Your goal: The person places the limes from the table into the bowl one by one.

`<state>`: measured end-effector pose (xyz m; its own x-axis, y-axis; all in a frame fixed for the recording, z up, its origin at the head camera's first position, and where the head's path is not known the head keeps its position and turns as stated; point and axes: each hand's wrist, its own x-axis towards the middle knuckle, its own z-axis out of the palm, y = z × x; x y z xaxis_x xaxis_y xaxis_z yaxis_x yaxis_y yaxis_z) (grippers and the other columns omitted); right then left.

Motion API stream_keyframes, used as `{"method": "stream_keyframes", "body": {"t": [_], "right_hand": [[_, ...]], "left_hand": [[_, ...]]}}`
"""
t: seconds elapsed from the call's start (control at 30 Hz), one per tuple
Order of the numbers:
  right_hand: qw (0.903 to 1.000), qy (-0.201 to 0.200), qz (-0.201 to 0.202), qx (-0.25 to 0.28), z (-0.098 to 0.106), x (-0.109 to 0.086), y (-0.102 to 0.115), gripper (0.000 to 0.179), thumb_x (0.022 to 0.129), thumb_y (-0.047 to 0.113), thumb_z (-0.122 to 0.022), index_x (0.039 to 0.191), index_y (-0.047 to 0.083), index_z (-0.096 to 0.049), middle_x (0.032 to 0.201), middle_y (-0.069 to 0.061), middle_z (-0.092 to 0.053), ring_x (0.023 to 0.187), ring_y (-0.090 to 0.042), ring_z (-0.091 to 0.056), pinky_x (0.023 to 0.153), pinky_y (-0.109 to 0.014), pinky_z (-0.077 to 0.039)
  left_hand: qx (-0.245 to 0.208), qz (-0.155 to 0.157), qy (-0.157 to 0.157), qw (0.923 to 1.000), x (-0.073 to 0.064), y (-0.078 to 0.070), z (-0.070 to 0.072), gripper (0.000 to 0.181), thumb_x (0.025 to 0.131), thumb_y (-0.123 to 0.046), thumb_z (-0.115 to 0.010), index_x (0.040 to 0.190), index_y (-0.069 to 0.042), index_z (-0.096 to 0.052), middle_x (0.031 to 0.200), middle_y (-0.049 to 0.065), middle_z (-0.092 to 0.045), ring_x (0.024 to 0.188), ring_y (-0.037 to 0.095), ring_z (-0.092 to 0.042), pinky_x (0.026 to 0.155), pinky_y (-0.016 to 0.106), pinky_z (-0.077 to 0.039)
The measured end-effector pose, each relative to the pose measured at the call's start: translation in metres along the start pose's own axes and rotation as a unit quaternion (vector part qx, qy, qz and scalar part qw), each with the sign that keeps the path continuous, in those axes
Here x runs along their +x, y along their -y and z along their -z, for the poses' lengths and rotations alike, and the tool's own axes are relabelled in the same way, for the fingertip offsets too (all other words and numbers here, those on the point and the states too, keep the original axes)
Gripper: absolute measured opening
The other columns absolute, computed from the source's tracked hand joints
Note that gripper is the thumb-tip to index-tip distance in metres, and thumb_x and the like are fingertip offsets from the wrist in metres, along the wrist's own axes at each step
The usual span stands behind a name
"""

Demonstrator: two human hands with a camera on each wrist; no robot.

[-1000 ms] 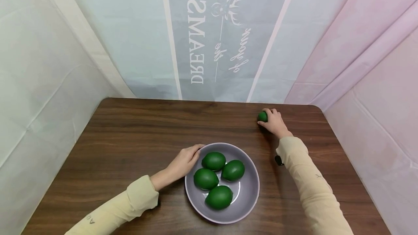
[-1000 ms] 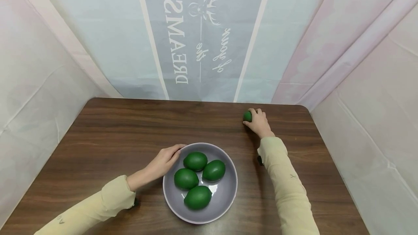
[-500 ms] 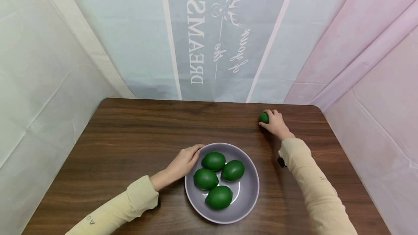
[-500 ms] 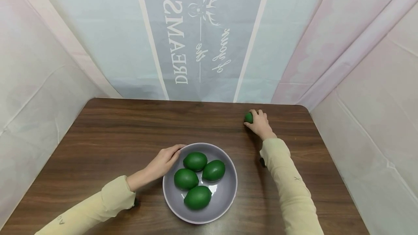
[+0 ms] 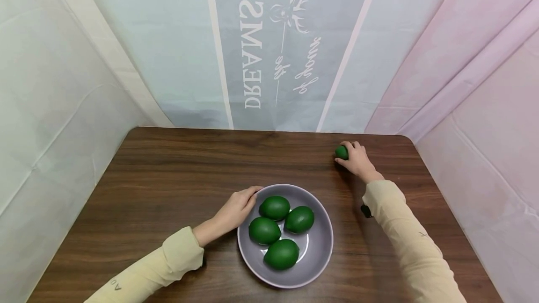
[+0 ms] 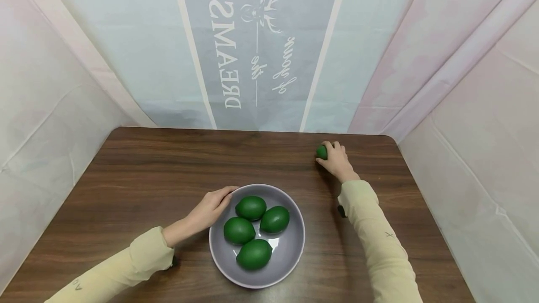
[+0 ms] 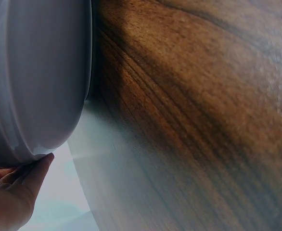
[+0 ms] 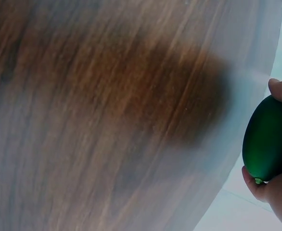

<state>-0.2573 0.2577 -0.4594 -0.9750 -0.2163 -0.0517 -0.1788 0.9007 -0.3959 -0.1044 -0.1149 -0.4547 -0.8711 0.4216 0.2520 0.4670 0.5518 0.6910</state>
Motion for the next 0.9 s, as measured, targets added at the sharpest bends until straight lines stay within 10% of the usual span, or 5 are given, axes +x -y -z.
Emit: {"method": "stream_keyframes", "body": {"t": [0.9], "right_hand": [[0.9978, -0.016, 0.064, -0.006, 0.01, -0.019, 0.011, 0.057, 0.086, 0.022, -0.063, 0.132, 0.001, -0.038, 0.124, -0.03, -0.034, 0.107, -0.045, -0.035, 0.078, -0.056, -0.041]], "left_hand": [[0.004, -0.005, -0.002, 1.0, -0.001, 0.001, -0.001, 0.025, 0.095, -0.006, -0.046, 0.116, -0.004, -0.058, 0.11, 0.01, -0.063, 0.103, 0.02, -0.059, 0.082, 0.035, -0.049]]}}
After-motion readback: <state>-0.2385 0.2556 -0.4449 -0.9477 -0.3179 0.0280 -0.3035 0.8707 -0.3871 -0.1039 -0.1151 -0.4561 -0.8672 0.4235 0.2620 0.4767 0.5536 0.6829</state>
